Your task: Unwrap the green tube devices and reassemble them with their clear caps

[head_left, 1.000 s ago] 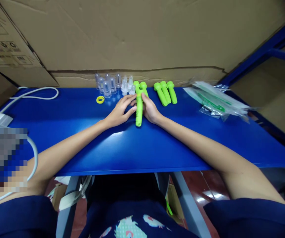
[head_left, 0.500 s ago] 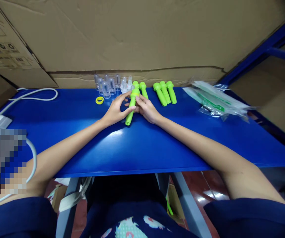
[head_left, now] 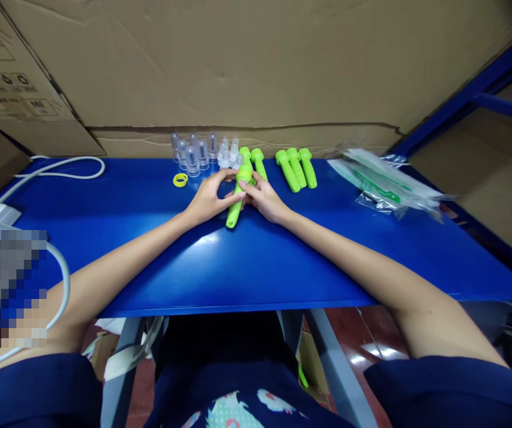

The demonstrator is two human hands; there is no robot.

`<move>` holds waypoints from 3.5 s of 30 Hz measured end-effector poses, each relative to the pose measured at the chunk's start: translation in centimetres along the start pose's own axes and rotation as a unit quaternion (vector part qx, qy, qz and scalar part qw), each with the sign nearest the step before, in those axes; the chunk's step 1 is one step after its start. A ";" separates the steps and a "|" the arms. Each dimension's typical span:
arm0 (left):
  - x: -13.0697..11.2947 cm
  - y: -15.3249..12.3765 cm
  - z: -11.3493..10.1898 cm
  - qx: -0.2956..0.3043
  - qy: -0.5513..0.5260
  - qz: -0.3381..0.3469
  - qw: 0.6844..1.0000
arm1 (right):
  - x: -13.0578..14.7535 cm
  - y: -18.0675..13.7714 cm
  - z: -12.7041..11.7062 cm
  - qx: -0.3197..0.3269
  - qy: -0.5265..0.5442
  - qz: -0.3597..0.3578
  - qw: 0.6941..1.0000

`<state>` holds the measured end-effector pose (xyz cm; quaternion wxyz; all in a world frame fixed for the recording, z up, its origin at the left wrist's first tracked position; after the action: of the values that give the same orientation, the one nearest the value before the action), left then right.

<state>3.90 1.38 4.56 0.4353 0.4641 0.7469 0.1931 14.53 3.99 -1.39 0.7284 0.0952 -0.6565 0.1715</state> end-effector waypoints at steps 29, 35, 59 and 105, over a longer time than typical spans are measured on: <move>0.9 -0.2 0.3 0.013 -0.003 0.014 1.000 | -0.2 0.1 -0.4 0.019 0.038 0.024 0.999; 1.6 -0.6 -0.8 -0.036 0.063 -0.041 0.997 | 0.4 0.1 -1.0 -0.002 0.016 -0.020 1.000; 1.1 -0.4 0.3 0.019 0.066 -0.058 0.996 | 2.9 -1.9 -0.4 -0.106 -0.184 -0.103 0.972; 1.6 -0.6 1.2 0.084 0.112 -0.022 0.990 | 7.6 -1.9 -12.0 -0.378 -0.359 -0.109 0.846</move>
<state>4.29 2.29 2.74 0.3127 0.4578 0.8146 0.1702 26.97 7.52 4.88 0.4358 -0.0623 -0.8714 -0.2164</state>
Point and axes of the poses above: each hand's wrist, its own y-axis towards the middle knuckle, its own z-axis out of the palm, x = y × z, the point moved 10 cm from there along y, towards the middle knuckle, and after that the axes turned 15 degrees about z, right-handed, at the moved point
